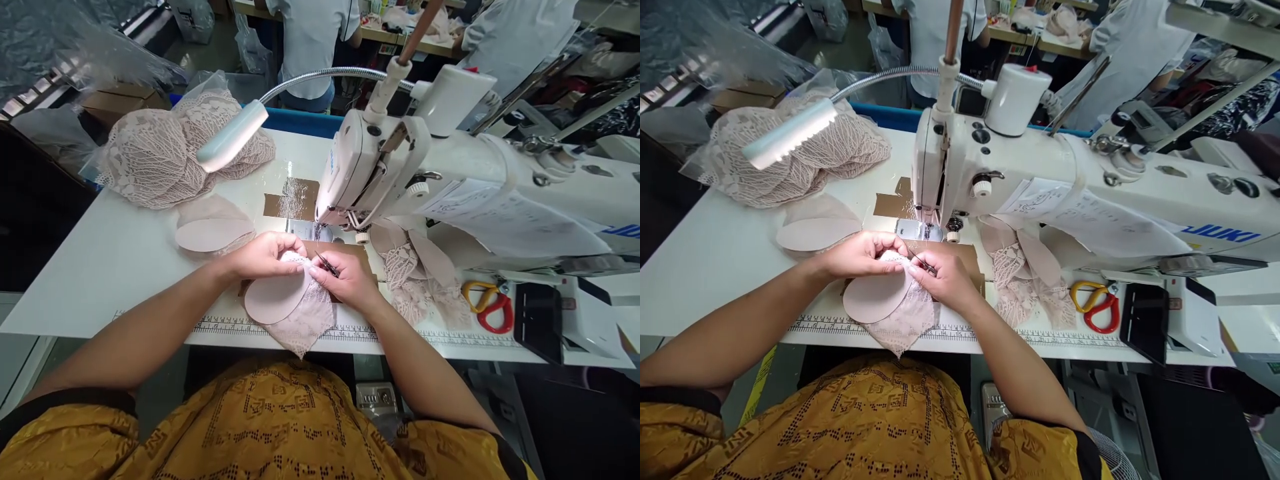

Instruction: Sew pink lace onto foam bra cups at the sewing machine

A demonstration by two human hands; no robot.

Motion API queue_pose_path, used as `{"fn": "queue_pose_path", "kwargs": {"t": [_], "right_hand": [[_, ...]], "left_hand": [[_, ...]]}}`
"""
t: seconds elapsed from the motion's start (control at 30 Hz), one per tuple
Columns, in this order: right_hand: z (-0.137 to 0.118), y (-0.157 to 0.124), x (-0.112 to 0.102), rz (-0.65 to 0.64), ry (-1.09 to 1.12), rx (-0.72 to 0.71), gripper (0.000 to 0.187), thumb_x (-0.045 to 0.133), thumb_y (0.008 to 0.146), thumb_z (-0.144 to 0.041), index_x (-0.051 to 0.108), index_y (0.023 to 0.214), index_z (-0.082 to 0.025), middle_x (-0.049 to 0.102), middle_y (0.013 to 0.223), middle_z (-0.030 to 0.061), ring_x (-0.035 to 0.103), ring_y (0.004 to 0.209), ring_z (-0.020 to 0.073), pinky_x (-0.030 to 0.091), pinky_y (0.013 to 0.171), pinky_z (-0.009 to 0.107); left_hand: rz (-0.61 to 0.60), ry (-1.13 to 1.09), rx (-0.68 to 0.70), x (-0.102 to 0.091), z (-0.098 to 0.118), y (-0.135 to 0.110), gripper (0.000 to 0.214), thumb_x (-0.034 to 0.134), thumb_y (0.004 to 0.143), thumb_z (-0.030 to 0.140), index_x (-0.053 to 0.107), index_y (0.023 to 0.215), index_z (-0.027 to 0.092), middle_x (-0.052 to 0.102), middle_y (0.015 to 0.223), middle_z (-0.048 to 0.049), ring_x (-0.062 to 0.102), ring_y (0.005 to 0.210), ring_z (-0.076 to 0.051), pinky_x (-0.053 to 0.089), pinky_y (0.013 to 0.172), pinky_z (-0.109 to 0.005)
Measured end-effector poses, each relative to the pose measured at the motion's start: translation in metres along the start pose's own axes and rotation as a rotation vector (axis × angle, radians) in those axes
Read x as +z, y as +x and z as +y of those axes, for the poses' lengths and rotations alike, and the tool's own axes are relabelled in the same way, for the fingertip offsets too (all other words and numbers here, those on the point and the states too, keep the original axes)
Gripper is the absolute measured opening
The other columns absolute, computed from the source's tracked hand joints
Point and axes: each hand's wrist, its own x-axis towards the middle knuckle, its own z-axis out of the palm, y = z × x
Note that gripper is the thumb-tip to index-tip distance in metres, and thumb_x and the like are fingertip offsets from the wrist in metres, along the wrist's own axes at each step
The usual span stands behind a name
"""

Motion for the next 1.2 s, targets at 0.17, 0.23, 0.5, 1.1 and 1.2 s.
{"fn": "queue_pose_path", "kwargs": {"t": [0.17, 0.23, 0.5, 1.1, 1.2], "right_hand": [[0.008, -0.002, -0.002, 0.026, 0.046, -0.029, 0.035, 0.051, 0.093, -0.046, 0.065, 0.113, -0.02, 0.07, 0.092, 0.0051, 0.064, 0.084, 0.0194, 0.049, 0.074, 0.033], [0.012, -0.002, -0.003, 0.008, 0.063, -0.025, 0.041, 0.046, 0.095, -0.048, 0.064, 0.121, -0.021, 0.072, 0.097, 0.0066, 0.066, 0.091, 0.0213, 0.051, 0.081, 0.037], [0.004, 0.0, -0.002, -0.054, 0.082, 0.001, 0.026, 0.061, 0.087, -0.035, 0.069, 0.109, -0.022, 0.072, 0.105, 0.0054, 0.067, 0.091, 0.0186, 0.052, 0.08, 0.033], [0.006, 0.002, 0.005, -0.057, 0.199, 0.123, 0.029, 0.068, 0.08, -0.036, 0.065, 0.105, -0.021, 0.065, 0.084, 0.0016, 0.061, 0.078, 0.0162, 0.048, 0.068, 0.029], [0.002, 0.002, -0.003, -0.069, 0.01, 0.14, 0.014, 0.062, 0.082, -0.031, 0.063, 0.076, -0.019, 0.057, 0.069, -0.0009, 0.051, 0.066, 0.014, 0.04, 0.059, 0.027]], "left_hand": [[-0.071, -0.252, -0.133, 0.001, -0.002, -0.001, 0.027, 0.076, 0.077, 0.037, 0.069, 0.084, 0.012, 0.065, 0.073, -0.0021, 0.057, 0.063, -0.01, 0.045, 0.059, -0.021], [-0.076, -0.308, -0.124, 0.001, -0.004, -0.001, 0.025, 0.076, 0.077, 0.035, 0.072, 0.084, 0.012, 0.068, 0.076, -0.0029, 0.059, 0.066, -0.011, 0.047, 0.063, -0.021], [-0.051, -0.322, -0.177, 0.004, -0.013, 0.0, 0.029, 0.076, 0.075, 0.038, 0.075, 0.086, 0.011, 0.069, 0.075, -0.0042, 0.059, 0.065, -0.011, 0.047, 0.061, -0.021], [-0.185, -0.071, -0.049, -0.001, -0.002, 0.001, 0.024, 0.068, 0.08, 0.036, 0.07, 0.09, 0.014, 0.066, 0.08, -0.0029, 0.058, 0.07, -0.013, 0.045, 0.061, -0.021], [-0.276, 0.144, -0.098, -0.022, 0.002, -0.007, 0.026, 0.069, 0.077, 0.029, 0.066, 0.098, 0.015, 0.061, 0.08, -0.0001, 0.053, 0.065, -0.011, 0.039, 0.054, -0.018]]}}
